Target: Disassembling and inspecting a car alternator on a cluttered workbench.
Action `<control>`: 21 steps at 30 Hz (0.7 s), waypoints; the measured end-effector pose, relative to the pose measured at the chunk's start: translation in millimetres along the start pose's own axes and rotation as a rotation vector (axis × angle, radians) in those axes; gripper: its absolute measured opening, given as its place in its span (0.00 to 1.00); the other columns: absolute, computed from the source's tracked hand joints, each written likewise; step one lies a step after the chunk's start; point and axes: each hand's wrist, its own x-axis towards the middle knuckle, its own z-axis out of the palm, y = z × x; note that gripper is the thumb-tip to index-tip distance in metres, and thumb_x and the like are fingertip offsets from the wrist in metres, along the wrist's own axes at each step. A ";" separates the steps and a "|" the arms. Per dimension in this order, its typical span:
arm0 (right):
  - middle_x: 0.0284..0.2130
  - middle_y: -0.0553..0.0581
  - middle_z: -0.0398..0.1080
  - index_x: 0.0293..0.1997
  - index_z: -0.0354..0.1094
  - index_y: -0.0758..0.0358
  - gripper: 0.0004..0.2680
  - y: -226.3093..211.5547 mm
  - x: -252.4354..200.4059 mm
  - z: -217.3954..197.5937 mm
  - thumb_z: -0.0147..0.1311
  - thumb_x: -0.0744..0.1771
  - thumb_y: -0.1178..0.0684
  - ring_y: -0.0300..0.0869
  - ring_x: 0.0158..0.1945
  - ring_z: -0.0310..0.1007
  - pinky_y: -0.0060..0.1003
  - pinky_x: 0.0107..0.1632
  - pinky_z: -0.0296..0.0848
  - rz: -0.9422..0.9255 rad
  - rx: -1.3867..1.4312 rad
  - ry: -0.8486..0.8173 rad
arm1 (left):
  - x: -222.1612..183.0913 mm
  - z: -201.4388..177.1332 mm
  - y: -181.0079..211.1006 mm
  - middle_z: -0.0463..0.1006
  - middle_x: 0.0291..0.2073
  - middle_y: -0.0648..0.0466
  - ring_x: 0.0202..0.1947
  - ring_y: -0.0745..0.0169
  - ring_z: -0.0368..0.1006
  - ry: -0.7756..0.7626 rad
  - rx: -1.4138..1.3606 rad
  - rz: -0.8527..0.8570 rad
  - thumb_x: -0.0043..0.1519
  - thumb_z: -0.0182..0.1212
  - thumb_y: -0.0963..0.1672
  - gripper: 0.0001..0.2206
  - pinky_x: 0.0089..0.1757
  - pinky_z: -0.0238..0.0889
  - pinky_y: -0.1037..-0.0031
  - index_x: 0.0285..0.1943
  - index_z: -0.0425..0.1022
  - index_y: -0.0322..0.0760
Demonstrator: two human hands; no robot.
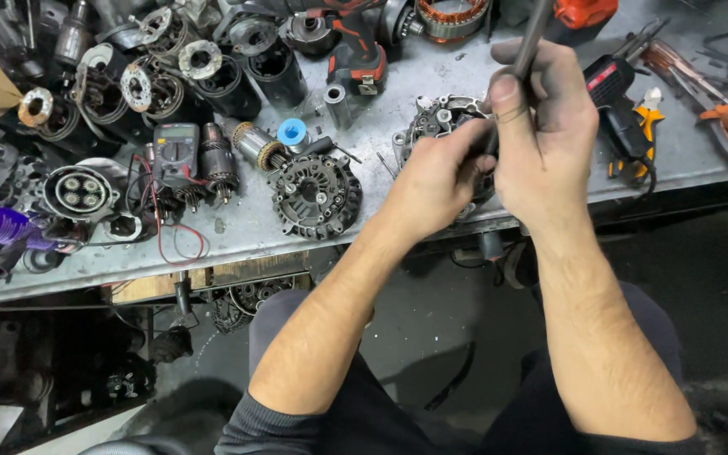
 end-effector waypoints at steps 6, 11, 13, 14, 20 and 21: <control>0.39 0.49 0.68 0.62 0.63 0.67 0.08 -4.5 2.9 3.0 0.50 0.78 0.54 0.32 0.42 0.68 0.25 0.50 0.70 0.008 -0.036 0.023 | 6.2 6.1 -0.3 0.81 0.29 0.43 0.32 0.40 0.79 0.097 0.225 -0.158 0.56 0.71 0.42 0.15 0.34 0.72 0.61 0.50 0.74 0.37; 0.42 0.51 0.72 0.64 0.62 0.68 0.10 -10.5 10.5 3.2 0.48 0.77 0.53 0.33 0.49 0.73 0.24 0.50 0.69 -0.042 -0.046 0.007 | 6.2 7.9 -6.1 0.78 0.38 0.39 0.40 0.36 0.76 0.113 0.090 0.213 0.54 0.65 0.40 0.17 0.42 0.71 0.60 0.52 0.69 0.34; 0.42 0.55 0.74 0.66 0.62 0.68 0.11 -6.9 8.5 -2.4 0.49 0.78 0.52 0.34 0.48 0.75 0.25 0.52 0.71 -0.012 -0.038 -0.019 | 3.8 7.5 -5.5 0.80 0.33 0.41 0.38 0.39 0.79 -0.064 0.052 -0.137 0.60 0.65 0.40 0.15 0.38 0.72 0.62 0.56 0.74 0.33; 0.42 0.55 0.74 0.66 0.62 0.68 0.11 -11.5 9.7 -1.6 0.49 0.78 0.52 0.34 0.48 0.75 0.25 0.52 0.71 -0.011 -0.037 -0.020 | 7.3 6.7 -4.6 0.80 0.33 0.41 0.38 0.39 0.79 -0.063 0.052 -0.138 0.60 0.65 0.40 0.15 0.38 0.72 0.62 0.56 0.74 0.33; 0.41 0.53 0.75 0.61 0.62 0.70 0.11 -16.9 9.2 4.0 0.55 0.72 0.60 0.35 0.47 0.75 0.30 0.52 0.75 0.079 -0.072 -0.034 | 18.7 14.2 -5.5 0.83 0.28 0.43 0.32 0.45 0.82 -0.007 0.337 -0.421 0.49 0.75 0.47 0.17 0.38 0.74 0.63 0.41 0.79 0.35; 0.43 0.55 0.76 0.61 0.63 0.70 0.09 -6.6 4.4 1.6 0.55 0.74 0.62 0.36 0.49 0.77 0.30 0.54 0.77 0.054 -0.094 -0.054 | 14.2 20.8 -13.7 0.83 0.33 0.41 0.38 0.43 0.81 0.071 0.257 -0.244 0.50 0.72 0.45 0.16 0.41 0.74 0.62 0.44 0.77 0.32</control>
